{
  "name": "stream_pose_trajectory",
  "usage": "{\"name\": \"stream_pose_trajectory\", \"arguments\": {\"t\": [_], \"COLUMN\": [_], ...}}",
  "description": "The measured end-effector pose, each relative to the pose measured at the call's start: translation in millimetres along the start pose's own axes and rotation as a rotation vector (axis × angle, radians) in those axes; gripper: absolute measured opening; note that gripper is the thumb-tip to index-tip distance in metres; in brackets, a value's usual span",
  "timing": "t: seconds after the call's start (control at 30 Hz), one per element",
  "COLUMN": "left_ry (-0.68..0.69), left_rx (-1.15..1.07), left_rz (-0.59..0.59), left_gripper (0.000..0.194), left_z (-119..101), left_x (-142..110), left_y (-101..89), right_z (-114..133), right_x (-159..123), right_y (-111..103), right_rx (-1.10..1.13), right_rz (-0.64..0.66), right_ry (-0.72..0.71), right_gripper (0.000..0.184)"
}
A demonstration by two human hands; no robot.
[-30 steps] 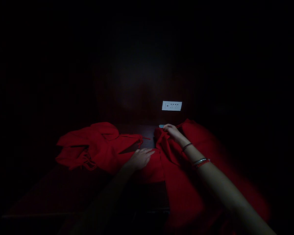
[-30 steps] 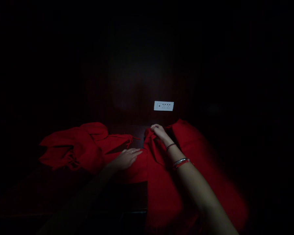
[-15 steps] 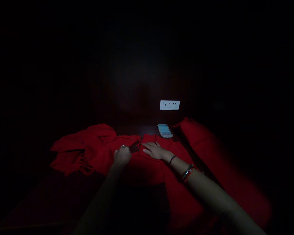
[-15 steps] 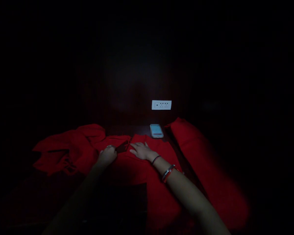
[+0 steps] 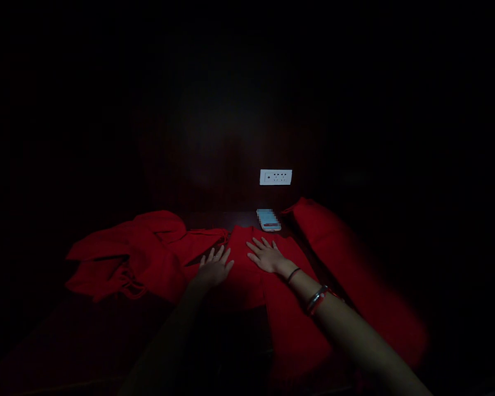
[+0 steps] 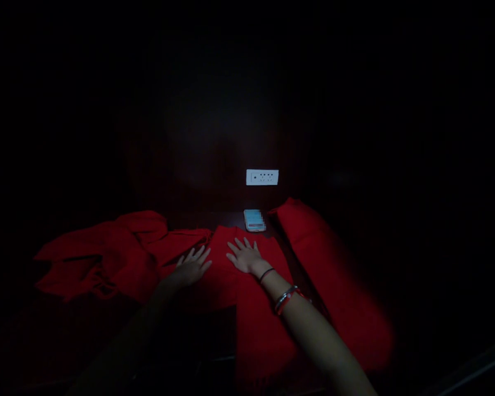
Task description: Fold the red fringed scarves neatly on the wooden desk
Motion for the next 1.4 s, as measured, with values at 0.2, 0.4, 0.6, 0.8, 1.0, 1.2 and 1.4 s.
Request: {"name": "stream_pose_trajectory", "arguments": {"t": [0.2,0.4,0.6,0.8,1.0,1.2,1.4], "left_ry": [0.090,0.241,0.202,0.297,0.276,0.252,0.276], "left_rx": [0.113,0.092,0.111,0.107,0.060,0.056,0.074], "left_rz": [-0.359,-0.125,-0.142,-0.119,-0.122,-0.177,-0.300], "left_gripper": [0.047,0.052,0.055,0.055,0.055,0.054,0.054], "left_z": [-19,-43,-42,-50,-47,-48,-44], "left_x": [-11,-5,-3,3,3,1,-14], "left_y": [-23.6,-7.8,-8.0,-1.5,0.3,-1.9,-21.2], "right_z": [0,-15,-35,-47,-62,-60,-39], "right_x": [-26,-39,-47,-55,-70,-77,-72], "right_y": [-14,2,-3,-2,-4,-2,-26], "right_rx": [0.025,0.036,0.012,-0.028,-0.043,-0.063,-0.077], "right_rz": [-0.119,-0.064,-0.086,-0.074,-0.052,-0.078,-0.185], "right_ry": [-0.026,0.032,0.102,0.120,0.166,0.174,0.137], "right_gripper": [0.064,0.061,0.062,0.062,0.060,0.062,0.065]}}
Point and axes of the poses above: each hand's wrist, its own x-axis towards the middle knuckle, its own y-axis out of the palm, z = x × y, the point moved 4 cm from there along x, towards the middle knuckle
